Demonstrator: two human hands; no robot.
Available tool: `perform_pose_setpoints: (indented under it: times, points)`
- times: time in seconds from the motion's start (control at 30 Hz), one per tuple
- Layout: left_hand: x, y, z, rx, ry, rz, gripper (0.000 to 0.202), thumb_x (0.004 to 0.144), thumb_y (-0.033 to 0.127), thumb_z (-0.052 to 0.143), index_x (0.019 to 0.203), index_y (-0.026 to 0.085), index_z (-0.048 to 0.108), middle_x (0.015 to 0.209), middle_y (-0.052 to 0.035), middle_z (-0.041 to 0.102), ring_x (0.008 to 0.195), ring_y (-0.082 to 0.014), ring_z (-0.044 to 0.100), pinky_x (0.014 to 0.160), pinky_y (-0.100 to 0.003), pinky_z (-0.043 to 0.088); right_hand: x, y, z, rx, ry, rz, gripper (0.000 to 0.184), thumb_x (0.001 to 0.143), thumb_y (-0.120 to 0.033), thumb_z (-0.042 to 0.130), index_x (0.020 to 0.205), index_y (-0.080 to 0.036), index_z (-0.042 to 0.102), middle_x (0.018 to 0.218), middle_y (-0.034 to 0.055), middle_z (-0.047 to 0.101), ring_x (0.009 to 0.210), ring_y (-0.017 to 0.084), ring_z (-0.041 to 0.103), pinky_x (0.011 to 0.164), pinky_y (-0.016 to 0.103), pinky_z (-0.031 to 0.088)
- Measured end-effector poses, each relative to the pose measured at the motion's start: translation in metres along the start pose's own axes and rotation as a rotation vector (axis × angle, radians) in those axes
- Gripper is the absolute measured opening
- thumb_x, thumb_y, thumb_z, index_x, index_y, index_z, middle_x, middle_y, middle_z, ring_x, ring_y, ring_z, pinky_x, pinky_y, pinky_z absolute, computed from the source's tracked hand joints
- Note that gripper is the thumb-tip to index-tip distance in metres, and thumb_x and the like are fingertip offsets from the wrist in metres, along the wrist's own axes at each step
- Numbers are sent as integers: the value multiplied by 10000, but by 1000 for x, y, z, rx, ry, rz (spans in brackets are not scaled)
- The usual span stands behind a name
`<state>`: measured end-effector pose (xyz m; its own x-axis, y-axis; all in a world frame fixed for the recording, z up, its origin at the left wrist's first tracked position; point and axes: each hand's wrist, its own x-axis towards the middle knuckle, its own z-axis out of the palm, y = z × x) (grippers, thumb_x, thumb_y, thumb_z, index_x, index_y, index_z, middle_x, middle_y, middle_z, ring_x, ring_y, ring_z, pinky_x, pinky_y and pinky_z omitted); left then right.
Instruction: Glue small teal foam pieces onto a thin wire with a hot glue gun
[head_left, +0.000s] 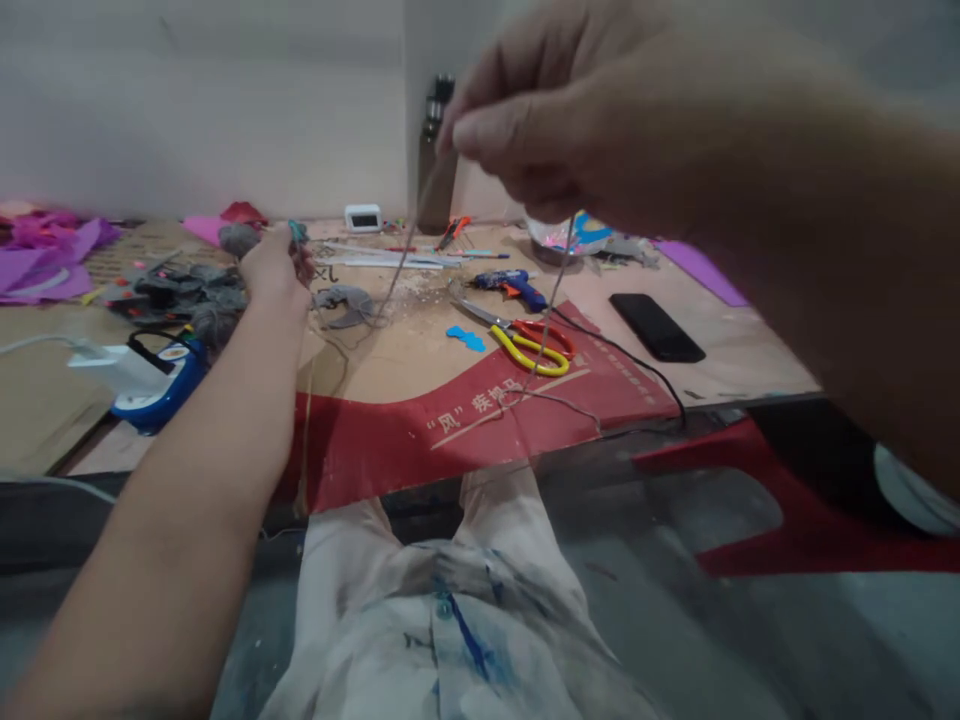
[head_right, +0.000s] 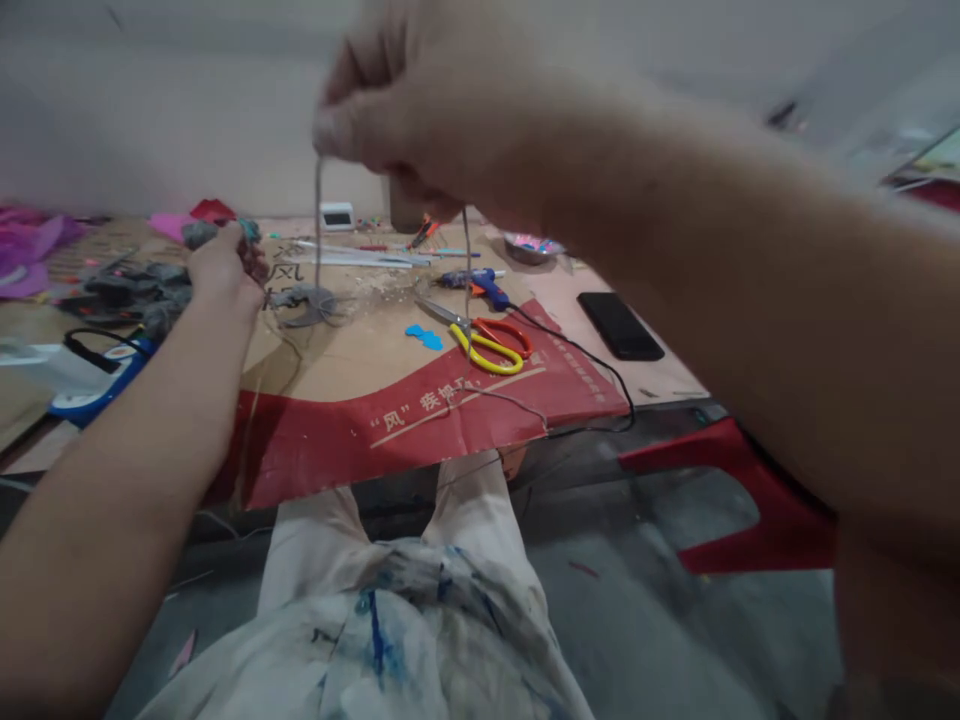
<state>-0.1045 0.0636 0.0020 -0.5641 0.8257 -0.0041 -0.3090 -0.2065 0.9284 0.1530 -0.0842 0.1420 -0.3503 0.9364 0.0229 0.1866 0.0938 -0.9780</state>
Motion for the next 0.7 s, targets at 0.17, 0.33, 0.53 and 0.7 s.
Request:
perform_pose_setpoints:
  times: [0.17, 0.33, 0.53, 0.7]
  points:
    - [-4, 1, -2, 55, -145, 159, 114, 810, 121, 578, 699, 129, 559, 591, 35, 538, 507, -50, 471, 443, -158, 317, 15, 30, -1, -712, -402, -122, 87, 777, -158, 646, 703, -128, 680, 492, -82, 509, 431, 5, 423, 444, 125, 292]
    - [-10, 1, 1, 9, -307, 202, 85, 743, 162, 664, 663, 153, 636, 626, 14, 602, 549, -61, 514, 487, -151, 359, 19, 61, -9, -717, -716, -15, 97, 602, -178, 797, 650, -192, 714, 587, -26, 649, 551, 105, 582, 537, 211, 426]
    - [-33, 22, 6, -293, -443, 7, 65, 752, 242, 676, 732, 188, 645, 739, -3, 647, 639, -91, 597, 534, -184, 422, 47, 87, 20, -652, 2, -391, 182, 835, -293, 615, 982, -203, 672, 1024, 91, 666, 919, 202, 603, 814, 341, 463]
    - [-59, 37, 9, -437, -589, -80, 128, 837, 247, 598, 737, 174, 630, 798, -33, 649, 593, -69, 544, 433, -156, 374, 85, 137, 34, -532, 71, -366, 184, 851, -272, 565, 991, -171, 629, 1030, 100, 660, 933, 188, 598, 850, 352, 452]
